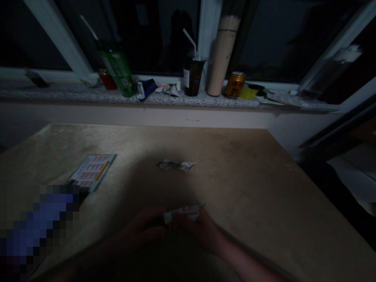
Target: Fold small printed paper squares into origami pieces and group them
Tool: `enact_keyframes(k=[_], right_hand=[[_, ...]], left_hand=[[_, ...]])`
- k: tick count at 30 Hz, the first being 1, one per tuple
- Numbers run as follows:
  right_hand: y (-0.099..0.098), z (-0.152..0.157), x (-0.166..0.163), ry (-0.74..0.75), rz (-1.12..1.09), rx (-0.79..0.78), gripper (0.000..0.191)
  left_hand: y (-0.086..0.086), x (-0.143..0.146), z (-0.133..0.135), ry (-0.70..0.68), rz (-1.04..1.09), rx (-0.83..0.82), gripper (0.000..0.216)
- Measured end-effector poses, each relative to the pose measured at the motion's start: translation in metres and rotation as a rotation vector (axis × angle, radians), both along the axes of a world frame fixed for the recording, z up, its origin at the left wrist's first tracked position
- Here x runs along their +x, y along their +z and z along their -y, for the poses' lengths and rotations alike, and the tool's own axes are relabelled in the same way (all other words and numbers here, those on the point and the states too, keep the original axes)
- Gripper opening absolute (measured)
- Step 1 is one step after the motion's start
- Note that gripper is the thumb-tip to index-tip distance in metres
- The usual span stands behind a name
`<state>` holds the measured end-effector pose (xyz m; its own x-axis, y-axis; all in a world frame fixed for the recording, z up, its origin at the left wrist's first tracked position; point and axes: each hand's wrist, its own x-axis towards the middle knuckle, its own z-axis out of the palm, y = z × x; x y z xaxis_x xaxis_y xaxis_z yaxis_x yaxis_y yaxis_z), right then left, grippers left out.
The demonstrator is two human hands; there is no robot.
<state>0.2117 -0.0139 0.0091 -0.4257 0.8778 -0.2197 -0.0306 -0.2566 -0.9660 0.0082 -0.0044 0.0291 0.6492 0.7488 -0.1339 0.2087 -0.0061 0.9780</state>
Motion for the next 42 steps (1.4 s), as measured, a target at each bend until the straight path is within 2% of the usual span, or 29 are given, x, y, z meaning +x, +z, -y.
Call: enact_keyframes(k=[6,10,17,32,42], right_hand=[[0.0015,-0.0013,-0.0015,0.001,-0.027,-0.070,0.040],[0.0008,-0.0010,-0.0015,0.004,-0.028,-0.061,0.039],[-0.0020,-0.0009,-0.0009,0.020,-0.040,-0.064,0.040],[-0.0064,-0.0002,0.0022,0.066,-0.014,-0.113,0.042],[-0.0012,0.0017,0.0006,0.111,0.019,-0.101,0.043]], left_hand=[[-0.0047,0.0021,0.0008,-0.005,-0.015,0.064,0.018],[-0.0045,0.0040,-0.0015,-0.001,-0.038,0.184,0.021],[-0.0046,0.0037,-0.0012,0.025,-0.045,0.277,0.022],[-0.0061,0.0033,0.0011,0.052,-0.064,0.249,0.015],[-0.0092,0.0037,-0.0014,0.019,-0.113,0.291,0.027]])
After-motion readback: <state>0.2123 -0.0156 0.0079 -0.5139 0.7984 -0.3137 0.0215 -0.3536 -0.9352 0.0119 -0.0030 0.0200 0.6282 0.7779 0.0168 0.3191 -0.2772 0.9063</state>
